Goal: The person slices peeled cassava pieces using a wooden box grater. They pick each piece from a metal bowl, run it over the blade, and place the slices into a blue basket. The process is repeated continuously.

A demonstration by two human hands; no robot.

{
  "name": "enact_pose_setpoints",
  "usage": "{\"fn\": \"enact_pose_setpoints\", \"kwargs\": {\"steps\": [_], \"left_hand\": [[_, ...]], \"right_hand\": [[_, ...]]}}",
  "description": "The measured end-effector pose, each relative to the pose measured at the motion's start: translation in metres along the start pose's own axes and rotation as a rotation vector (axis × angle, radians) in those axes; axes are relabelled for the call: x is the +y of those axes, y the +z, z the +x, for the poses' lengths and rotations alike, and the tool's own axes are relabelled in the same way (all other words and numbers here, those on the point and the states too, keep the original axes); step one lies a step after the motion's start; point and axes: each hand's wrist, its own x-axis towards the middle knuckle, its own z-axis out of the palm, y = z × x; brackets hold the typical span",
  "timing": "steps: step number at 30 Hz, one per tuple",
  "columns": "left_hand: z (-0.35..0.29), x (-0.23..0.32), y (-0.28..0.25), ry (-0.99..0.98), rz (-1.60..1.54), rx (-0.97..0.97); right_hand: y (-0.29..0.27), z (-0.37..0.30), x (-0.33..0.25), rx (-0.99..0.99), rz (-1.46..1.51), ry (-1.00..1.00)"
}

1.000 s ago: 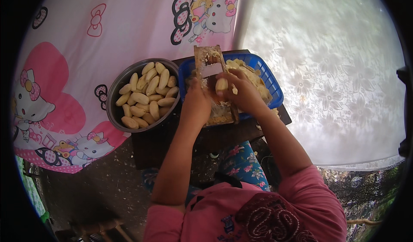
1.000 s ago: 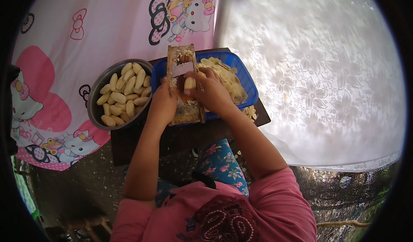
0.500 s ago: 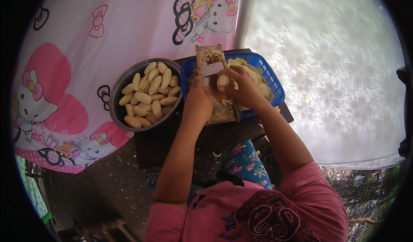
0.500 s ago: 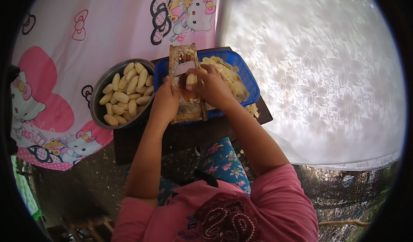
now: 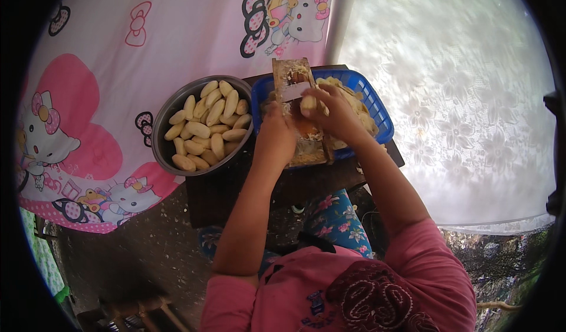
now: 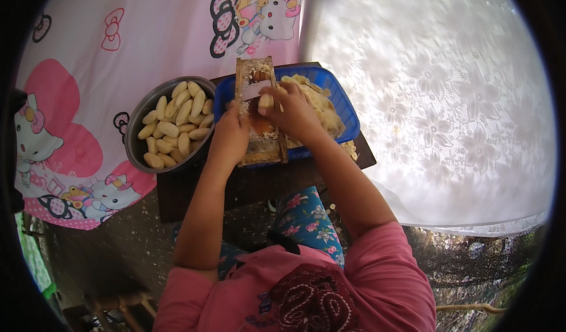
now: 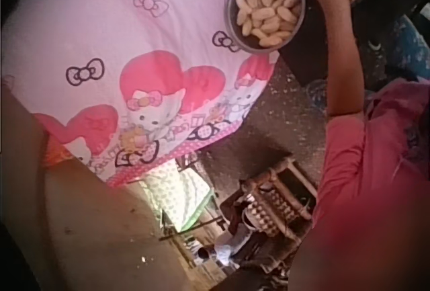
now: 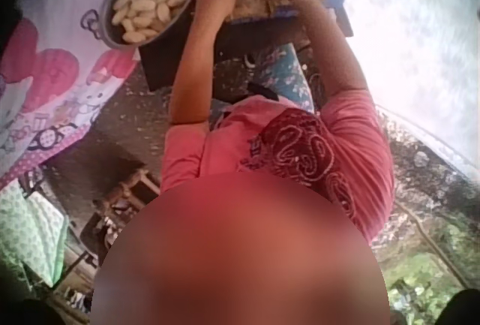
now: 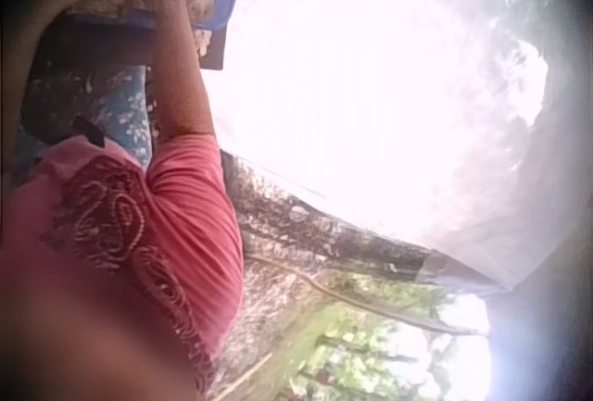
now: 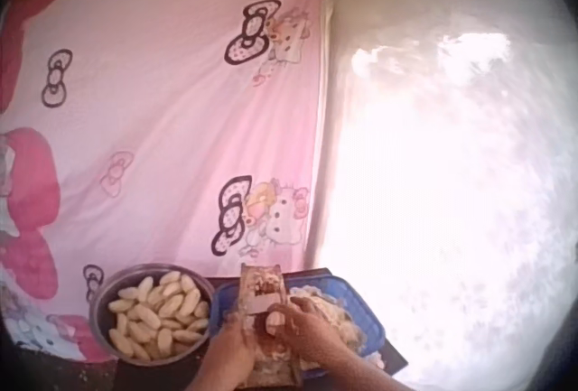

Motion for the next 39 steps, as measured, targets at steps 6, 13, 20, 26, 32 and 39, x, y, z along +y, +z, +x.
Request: {"fn": "enact_pose_setpoints", "kwargs": {"steps": [6, 13, 20, 26, 32, 39], "left_hand": [[0.002, -0.005, 0.003, 0.018, 0.038, -0.023], [0.001, 0.0, -0.001, 0.006, 0.033, -0.01], [0.001, -0.007, 0.007, 0.028, 0.06, 0.011], [0.0, -0.001, 0.001, 0.021, 0.038, 0.013], [0.0, -0.005, 0.005, 0.004, 0.004, 0.043], [0.001, -0.004, 0.004, 0.013, 0.029, -0.001]], "right_hand": [[0.014, 0.032, 0.017, 0.059, 0.06, 0.006], [0.009, 0.045, 0.013, 0.01, 0.024, 0.048], [0.011, 0.002, 0.012, 0.059, -0.04, -0.034], [0.018, 0.072, 0.021, 0.009, 0.014, 0.142], [0.006, -0.012, 0.005, -0.069, -0.019, 0.031], [0.023, 0.067, 0.03, 0.054, -0.018, 0.077]]}}
